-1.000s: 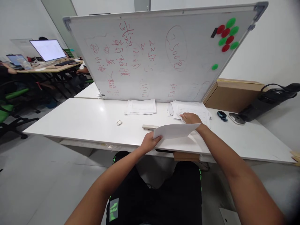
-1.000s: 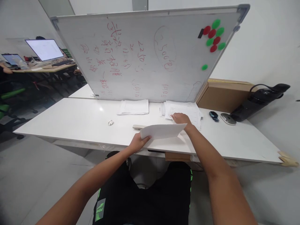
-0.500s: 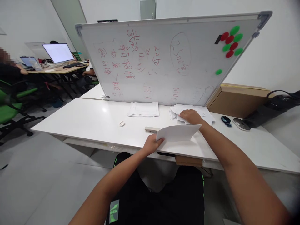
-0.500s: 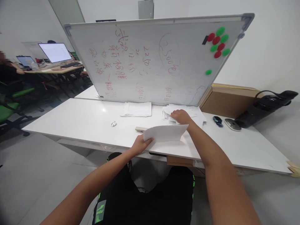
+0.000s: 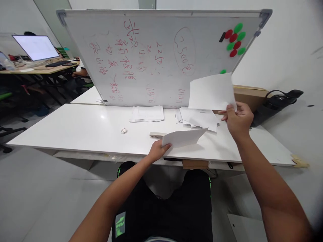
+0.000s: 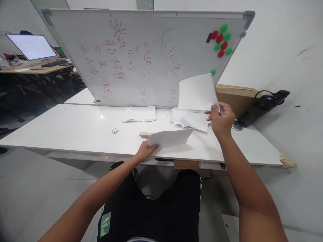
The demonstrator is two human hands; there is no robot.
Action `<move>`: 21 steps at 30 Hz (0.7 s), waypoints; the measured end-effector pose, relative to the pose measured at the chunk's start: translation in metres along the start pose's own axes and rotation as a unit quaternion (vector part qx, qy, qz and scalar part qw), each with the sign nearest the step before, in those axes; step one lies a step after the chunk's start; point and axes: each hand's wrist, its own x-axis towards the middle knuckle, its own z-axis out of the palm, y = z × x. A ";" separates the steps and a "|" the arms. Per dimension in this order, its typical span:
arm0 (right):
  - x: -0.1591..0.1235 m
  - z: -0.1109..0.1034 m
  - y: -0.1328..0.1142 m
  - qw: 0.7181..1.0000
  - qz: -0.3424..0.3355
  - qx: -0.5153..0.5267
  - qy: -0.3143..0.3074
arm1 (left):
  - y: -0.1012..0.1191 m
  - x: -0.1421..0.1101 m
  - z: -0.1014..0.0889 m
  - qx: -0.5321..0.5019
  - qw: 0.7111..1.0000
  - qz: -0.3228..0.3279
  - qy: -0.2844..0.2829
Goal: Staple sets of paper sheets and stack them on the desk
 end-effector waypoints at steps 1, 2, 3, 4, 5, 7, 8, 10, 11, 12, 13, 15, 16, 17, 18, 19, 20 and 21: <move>-0.007 -0.008 -0.001 0.999 0.023 0.033 -0.004 | 0.000 0.000 0.000 -0.009 1.000 -0.010 -0.002; -0.013 -0.015 -0.001 0.997 0.044 0.063 -0.005 | 0.000 0.000 0.000 -0.018 1.000 -0.023 -0.001; -0.019 -0.023 0.000 0.994 0.063 0.092 0.002 | 0.000 0.000 0.000 -0.025 0.999 -0.037 0.001; -0.025 -0.031 0.002 0.989 0.078 0.122 0.018 | 0.000 0.001 0.000 -0.031 0.998 -0.049 0.003; -0.031 -0.038 0.004 0.984 0.089 0.150 0.041 | -0.001 0.001 0.000 -0.038 0.998 -0.058 0.005; -0.042 -0.053 0.008 0.969 0.112 0.205 0.082 | 0.000 0.001 0.000 -0.049 0.997 -0.065 0.006; -0.048 -0.059 0.010 0.960 0.124 0.232 0.097 | 0.000 0.001 0.000 -0.051 0.996 -0.066 0.005; -0.065 -0.067 0.014 0.945 0.150 0.273 0.100 | 0.000 0.002 -0.001 -0.046 0.996 -0.073 0.003; -0.074 -0.068 0.017 0.941 0.165 0.282 0.087 | 0.001 0.002 -0.002 -0.039 0.996 -0.078 0.000; -0.084 -0.068 0.021 0.940 0.179 0.281 0.071 | 0.001 0.001 -0.003 -0.032 0.996 -0.083 -0.006; -0.094 -0.066 0.025 0.941 0.195 0.272 0.054 | 0.002 0.001 -0.003 -0.026 0.996 -0.087 -0.012; -0.114 -0.060 0.033 0.942 0.229 0.246 0.017 | 0.003 0.001 -0.004 -0.022 0.996 -0.087 -0.022; -0.124 -0.056 0.038 0.940 0.244 0.238 0.004 | 0.003 0.001 -0.004 -0.023 0.996 -0.084 -0.023; -0.132 -0.052 0.041 0.938 0.256 0.234 -0.007 | 0.004 0.002 -0.004 -0.024 0.996 -0.080 -0.021; -0.140 -0.048 0.044 0.935 0.267 0.232 -0.016 | 0.004 0.002 -0.003 -0.024 0.996 -0.079 -0.016; -0.147 -0.044 0.047 0.932 0.277 0.233 -0.028 | 0.003 0.002 -0.002 -0.023 0.997 -0.079 -0.011; -0.154 -0.040 0.048 0.928 0.288 0.233 -0.041 | 0.003 0.003 -0.002 -0.021 0.997 -0.078 -0.005; -0.160 -0.037 0.049 0.923 0.300 0.233 -0.054 | 0.002 0.004 -0.001 -0.020 0.997 -0.077 -0.002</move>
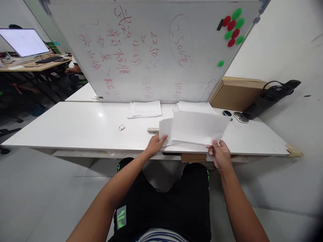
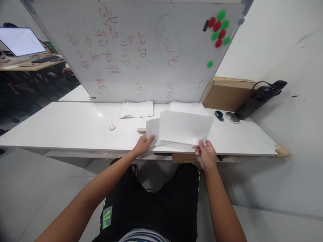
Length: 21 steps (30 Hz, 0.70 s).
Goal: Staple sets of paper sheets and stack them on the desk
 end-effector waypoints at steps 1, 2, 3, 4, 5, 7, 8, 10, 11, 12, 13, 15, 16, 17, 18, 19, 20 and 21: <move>-0.004 0.003 0.005 1.000 0.016 -0.003 -0.010 | -0.001 0.001 0.000 0.002 1.000 0.003 0.002; -0.008 0.005 0.009 0.999 0.033 -0.007 -0.018 | -0.001 0.001 0.001 0.003 1.000 0.006 0.001; -0.012 0.008 0.014 0.999 0.045 -0.010 -0.022 | -0.002 0.002 0.000 0.004 1.000 0.011 -0.001; -0.016 0.010 0.017 0.998 0.055 -0.013 -0.022 | -0.003 0.002 0.000 0.003 1.000 0.017 -0.005; -0.019 0.012 0.020 0.998 0.060 -0.014 -0.021 | -0.003 0.002 0.000 0.002 1.000 0.023 -0.008; -0.023 0.014 0.026 0.997 0.066 -0.017 -0.022 | -0.003 0.002 -0.002 -0.005 0.999 0.031 -0.015; -0.025 0.014 0.028 0.997 0.067 -0.020 -0.024 | -0.002 0.001 -0.002 -0.011 0.999 0.030 -0.019; -0.025 0.013 0.032 0.997 0.063 -0.028 -0.023 | 0.001 0.000 -0.003 -0.025 0.999 0.012 -0.022; -0.025 0.012 0.033 0.998 0.059 -0.033 -0.021 | 0.002 -0.001 -0.003 -0.032 0.999 -0.001 -0.022; -0.025 0.010 0.034 0.998 0.055 -0.037 -0.018 | 0.004 -0.002 -0.003 -0.039 0.999 -0.013 -0.021; -0.024 0.009 0.035 0.998 0.053 -0.042 -0.017 | 0.005 -0.003 -0.003 -0.046 0.998 -0.022 -0.020; -0.023 0.008 0.035 0.997 0.056 -0.054 -0.022 | 0.007 -0.004 -0.004 -0.056 0.998 -0.034 -0.021; -0.022 0.008 0.034 0.996 0.060 -0.060 -0.029 | 0.008 -0.005 -0.004 -0.058 0.997 -0.037 -0.023; -0.021 0.009 0.033 0.995 0.066 -0.066 -0.039 | 0.008 -0.005 -0.004 -0.059 0.997 -0.038 -0.025; -0.021 0.009 0.032 0.994 0.071 -0.072 -0.050 | 0.008 -0.005 -0.004 -0.059 0.997 -0.038 -0.025; -0.020 0.009 0.031 0.992 0.077 -0.078 -0.061 | 0.008 -0.005 -0.004 -0.059 0.997 -0.038 -0.025; -0.019 0.010 0.030 0.990 0.081 -0.084 -0.073 | 0.008 -0.005 -0.004 -0.059 0.997 -0.038 -0.024; -0.018 0.009 0.030 0.989 0.085 -0.089 -0.081 | 0.007 -0.005 -0.004 -0.061 0.997 -0.038 -0.024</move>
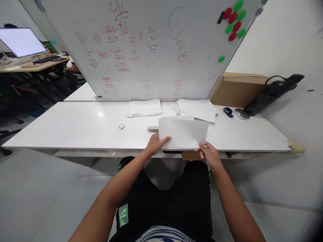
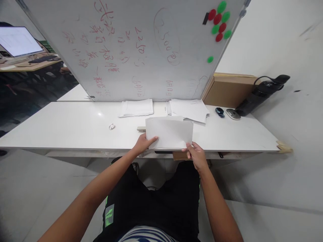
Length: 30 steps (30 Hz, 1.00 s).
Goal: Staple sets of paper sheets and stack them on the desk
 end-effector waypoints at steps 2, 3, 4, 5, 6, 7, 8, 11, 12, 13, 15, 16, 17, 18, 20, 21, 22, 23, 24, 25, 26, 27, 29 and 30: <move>0.001 -0.002 -0.001 1.000 0.008 -0.006 -0.004 | 0.000 0.000 0.000 -0.007 1.000 0.001 -0.001; 0.001 -0.003 0.000 1.000 0.012 -0.006 -0.001 | 0.000 0.000 0.000 -0.010 1.000 0.002 -0.002; 0.001 -0.003 0.000 1.000 0.016 -0.004 0.002 | 0.001 0.000 0.000 -0.012 1.000 0.003 -0.004; 0.001 -0.004 0.001 1.000 0.020 -0.002 0.004 | 0.001 0.000 -0.001 -0.013 1.000 0.003 -0.006; 0.001 -0.004 0.001 1.000 0.024 0.002 0.005 | 0.001 -0.001 -0.001 -0.014 1.000 0.002 -0.008; 0.000 -0.003 0.002 1.000 0.026 0.007 0.003 | 0.001 -0.001 -0.001 -0.014 1.000 0.002 -0.009; 0.000 -0.002 0.002 1.000 0.027 0.013 0.002 | 0.001 -0.001 -0.001 -0.014 1.000 0.003 -0.009; -0.001 0.001 0.002 0.999 0.022 0.035 0.008 | 0.001 -0.001 -0.001 -0.015 1.000 0.006 -0.003; -0.001 0.002 0.002 0.999 0.021 0.041 0.012 | 0.002 -0.001 -0.001 -0.014 1.000 0.006 -0.001; 0.000 0.003 0.002 0.999 0.022 0.045 0.015 | 0.002 -0.001 -0.001 -0.013 1.000 0.006 0.000; 0.000 0.005 0.002 0.998 0.026 0.049 0.014 | 0.003 -0.002 -0.001 -0.011 1.000 0.006 -0.003; 0.000 0.005 0.002 0.998 0.028 0.051 0.013 | 0.003 -0.002 -0.001 -0.010 1.000 0.008 -0.003; 0.000 0.006 0.002 0.998 0.030 0.053 0.011 | 0.003 -0.002 -0.001 -0.010 1.000 0.009 -0.004; 0.000 0.007 0.003 0.998 0.031 0.054 0.009 | 0.004 -0.002 -0.002 -0.011 1.000 0.011 -0.006; 0.000 0.008 0.003 0.998 0.034 0.054 0.002 | 0.004 -0.003 -0.002 -0.016 1.000 0.016 -0.009; 0.000 0.009 0.003 0.998 0.035 0.053 0.000 | 0.003 -0.003 -0.002 -0.018 1.000 0.018 -0.009; -0.001 0.009 0.004 0.998 0.035 0.050 -0.001 | 0.003 -0.003 -0.002 -0.020 1.000 0.020 -0.010; -0.001 0.010 0.004 0.998 0.034 0.048 0.000 | 0.003 -0.003 -0.002 -0.021 0.999 0.022 -0.010; 0.000 0.010 0.004 0.998 0.033 0.046 0.002 | 0.002 -0.003 -0.001 -0.021 0.999 0.023 -0.009; 0.000 0.011 0.004 0.998 0.031 0.045 0.004 | 0.001 -0.003 -0.001 -0.020 1.000 0.023 -0.006; 0.000 0.011 0.004 0.999 0.030 0.045 0.005 | 0.000 -0.002 -0.001 -0.017 1.000 0.022 -0.004; 0.000 0.011 0.003 0.999 0.029 0.044 0.005 | -0.001 -0.002 -0.001 -0.013 1.000 0.021 -0.003; 0.000 0.012 0.002 0.999 0.028 0.040 0.001 | -0.003 -0.001 -0.001 -0.004 1.000 0.020 -0.004; 0.000 0.012 0.001 0.999 0.027 0.036 -0.002 | -0.004 0.000 -0.001 -0.001 1.000 0.021 -0.007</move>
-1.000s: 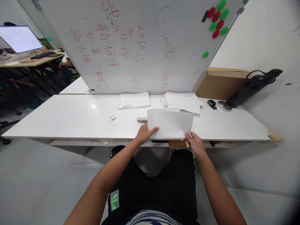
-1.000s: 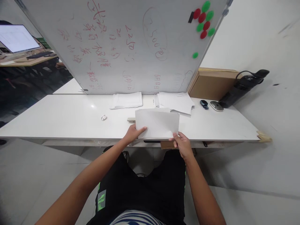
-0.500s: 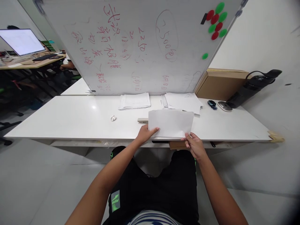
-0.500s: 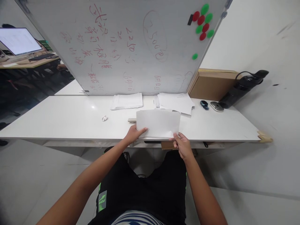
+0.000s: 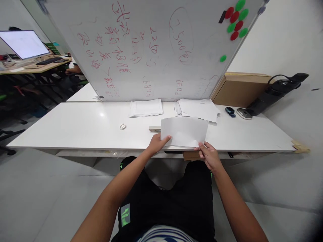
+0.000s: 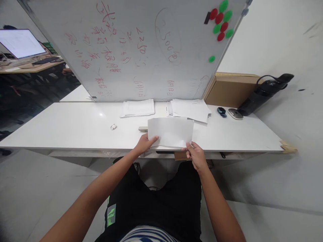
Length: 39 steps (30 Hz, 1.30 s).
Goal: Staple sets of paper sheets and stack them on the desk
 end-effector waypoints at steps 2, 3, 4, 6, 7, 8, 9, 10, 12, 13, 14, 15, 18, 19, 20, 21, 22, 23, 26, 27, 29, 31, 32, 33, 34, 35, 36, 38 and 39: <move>-0.001 0.000 -0.002 1.000 0.000 -0.010 -0.006 | -0.002 0.001 0.000 0.001 1.000 0.005 -0.012; -0.001 0.000 -0.003 1.000 0.001 -0.019 -0.010 | -0.004 0.002 -0.001 -0.001 1.000 0.007 -0.018; -0.002 0.000 -0.004 0.999 0.003 -0.033 -0.017 | -0.004 0.003 -0.001 -0.006 1.000 0.008 -0.023; -0.004 -0.003 -0.005 0.995 0.005 -0.090 -0.029 | -0.005 0.003 -0.002 -0.018 0.999 0.006 -0.034; -0.004 -0.004 -0.007 0.990 0.000 -0.137 -0.023 | -0.006 0.003 -0.002 -0.027 0.999 0.005 -0.038; -0.005 -0.005 -0.009 0.981 -0.016 -0.192 -0.002 | -0.006 0.004 -0.003 -0.037 0.998 0.004 -0.042; -0.005 -0.006 -0.012 0.967 -0.046 -0.248 0.035 | -0.005 0.004 -0.003 -0.046 0.998 0.004 -0.045; -0.004 -0.006 -0.016 0.947 -0.087 -0.298 0.084 | -0.005 0.004 -0.004 -0.052 0.998 0.003 -0.046; 0.001 -0.005 -0.027 0.905 -0.177 -0.350 0.166 | -0.004 0.004 -0.004 -0.058 0.997 -0.001 -0.042; 0.004 -0.002 -0.033 0.897 -0.208 -0.348 0.175 | -0.003 0.005 -0.004 -0.057 0.998 -0.003 -0.039; 0.009 0.000 -0.040 0.905 -0.219 -0.330 0.157 | -0.001 0.006 -0.004 -0.056 0.998 -0.003 -0.037; 0.014 0.004 -0.047 0.923 -0.210 -0.300 0.116 | 0.000 0.006 -0.005 -0.056 0.998 -0.001 -0.036; 0.031 0.015 -0.063 0.974 -0.138 -0.179 -0.019 | 0.008 0.007 -0.007 -0.070 0.997 0.017 -0.029; 0.036 0.019 -0.066 0.981 -0.126 -0.139 -0.040 | 0.010 0.007 -0.007 -0.079 0.996 0.025 -0.024; 0.040 0.023 -0.067 0.986 -0.126 -0.101 -0.048 | 0.012 0.007 -0.008 -0.088 0.996 0.032 -0.014; 0.043 0.026 -0.066 0.988 -0.132 -0.066 -0.050 | 0.014 0.007 -0.008 -0.095 0.995 0.036 -0.002; 0.046 0.030 -0.064 0.989 -0.136 -0.037 -0.048 | 0.014 0.006 -0.008 -0.097 0.994 0.037 0.013; 0.047 0.033 -0.060 0.990 -0.134 -0.015 -0.047 | 0.014 0.005 -0.008 -0.096 0.994 0.033 0.027; 0.046 0.039 -0.044 0.994 -0.097 0.001 -0.044 | 0.010 0.004 -0.005 -0.065 0.996 0.007 0.056; 0.045 0.039 -0.039 0.995 -0.087 -0.006 -0.040 | 0.008 0.003 -0.004 -0.049 0.997 0.004 0.057; 0.041 0.038 -0.032 0.995 -0.087 -0.032 -0.024 | 0.004 0.002 -0.003 -0.016 0.998 0.006 0.052; 0.037 0.036 -0.028 0.993 -0.095 -0.069 -0.004 | 0.002 0.001 -0.003 0.016 0.999 0.010 0.050; 0.035 0.035 -0.028 0.991 -0.096 -0.091 0.003 | 0.002 0.001 -0.003 0.031 0.998 0.008 0.051; 0.033 0.034 -0.028 0.989 -0.094 -0.112 0.007 | 0.001 0.001 -0.003 0.044 0.998 0.007 0.051; 0.031 0.033 -0.030 0.987 -0.093 -0.131 0.009 | 0.001 0.000 -0.002 0.052 0.997 0.007 0.049; 0.028 0.033 -0.032 0.985 -0.093 -0.144 0.010 | 0.001 0.000 -0.002 0.055 0.997 0.010 0.045; 0.025 0.033 -0.034 0.983 -0.099 -0.153 0.012 | 0.001 0.000 -0.002 0.052 0.998 0.015 0.041; 0.016 0.034 -0.041 0.979 -0.119 -0.168 0.012 | 0.003 0.000 -0.002 0.033 0.999 0.027 0.030; 0.010 0.033 -0.044 0.975 -0.129 -0.178 0.014 | 0.004 -0.001 -0.002 0.022 0.999 0.029 0.024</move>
